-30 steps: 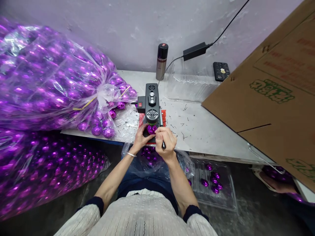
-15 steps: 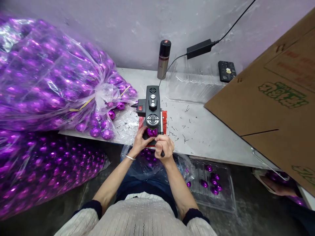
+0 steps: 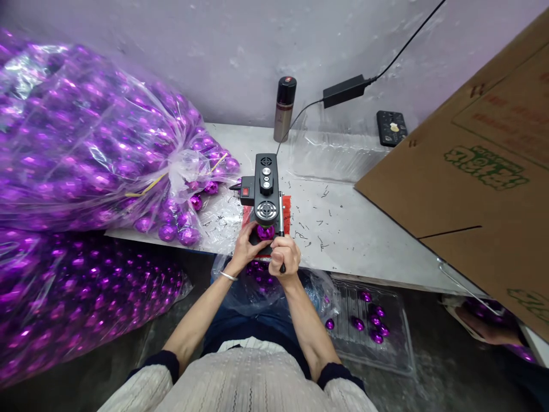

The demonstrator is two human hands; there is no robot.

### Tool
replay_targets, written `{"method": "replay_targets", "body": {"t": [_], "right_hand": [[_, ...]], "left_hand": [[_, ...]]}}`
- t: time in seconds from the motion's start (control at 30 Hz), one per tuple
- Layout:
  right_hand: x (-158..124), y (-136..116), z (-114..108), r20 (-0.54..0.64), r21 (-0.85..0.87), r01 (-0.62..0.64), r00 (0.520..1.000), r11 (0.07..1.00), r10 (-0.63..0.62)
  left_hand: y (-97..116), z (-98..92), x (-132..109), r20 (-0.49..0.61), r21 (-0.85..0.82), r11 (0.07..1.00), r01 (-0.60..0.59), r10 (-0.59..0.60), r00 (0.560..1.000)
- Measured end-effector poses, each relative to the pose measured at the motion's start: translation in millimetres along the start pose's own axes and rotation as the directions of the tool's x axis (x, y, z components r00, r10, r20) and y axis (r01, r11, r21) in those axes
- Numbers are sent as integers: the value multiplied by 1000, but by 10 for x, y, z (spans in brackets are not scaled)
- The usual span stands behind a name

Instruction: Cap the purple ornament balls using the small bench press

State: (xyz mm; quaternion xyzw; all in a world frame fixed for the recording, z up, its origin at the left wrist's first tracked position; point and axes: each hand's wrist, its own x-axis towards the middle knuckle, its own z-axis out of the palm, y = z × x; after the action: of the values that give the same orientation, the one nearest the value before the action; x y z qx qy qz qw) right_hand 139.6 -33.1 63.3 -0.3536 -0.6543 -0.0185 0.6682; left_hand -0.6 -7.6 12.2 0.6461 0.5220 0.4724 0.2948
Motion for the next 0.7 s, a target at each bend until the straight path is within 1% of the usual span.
{"method": "replay_targets", "body": {"t": [0.1, 0.17, 0.23, 0.3, 0.37, 0.43, 0.5, 0.53, 0.6, 0.67, 0.7], "right_hand": [[-22, -2, 0, 37, -19, 27, 999, 999, -26], [13, -38, -9, 30, 0, 9, 999, 1000, -9], [112, -110, -25, 4, 5, -54, 999, 999, 54], [268, -210, -43, -9, -26, -126, 992, 992, 126], [442, -309, -63, -13, -56, -183, 983, 981, 183], [578, -380, -87, 4, -56, -204, 979, 977, 204], [634, -405, -114, 29, -51, -187, 982, 981, 188], [631, -399, -126, 44, -48, -167, 985, 985, 169], [580, -365, -141, 62, -46, -117, 991, 992, 120], [507, -319, -143, 63, -35, -73, 995, 997, 75], [475, -300, -141, 59, -28, -61, 996, 998, 63]], "left_hand": [[5, -7, 8, 4, -10, 1000, -8, 8, 1000], [12, -14, 23, 13, -12, 1000, -11, 11, 1000], [22, -21, 40, 25, -12, 1000, -14, 14, 1000], [33, -25, 40, 36, -11, 1000, -21, 21, 999], [38, -28, -13, 32, 2, 999, -35, 34, 999], [30, -38, -149, 10, 41, 996, -81, 80, 997], [6, -59, -366, 19, 104, 978, -181, 180, 983], [-12, -73, -492, 60, 138, 957, -256, 250, 967], [-49, -113, -725, 168, 212, 908, -361, 330, 929], [-79, -175, -851, 254, 249, 873, -419, 358, 898], [-91, -220, -846, 269, 257, 868, -426, 359, 894]]}}
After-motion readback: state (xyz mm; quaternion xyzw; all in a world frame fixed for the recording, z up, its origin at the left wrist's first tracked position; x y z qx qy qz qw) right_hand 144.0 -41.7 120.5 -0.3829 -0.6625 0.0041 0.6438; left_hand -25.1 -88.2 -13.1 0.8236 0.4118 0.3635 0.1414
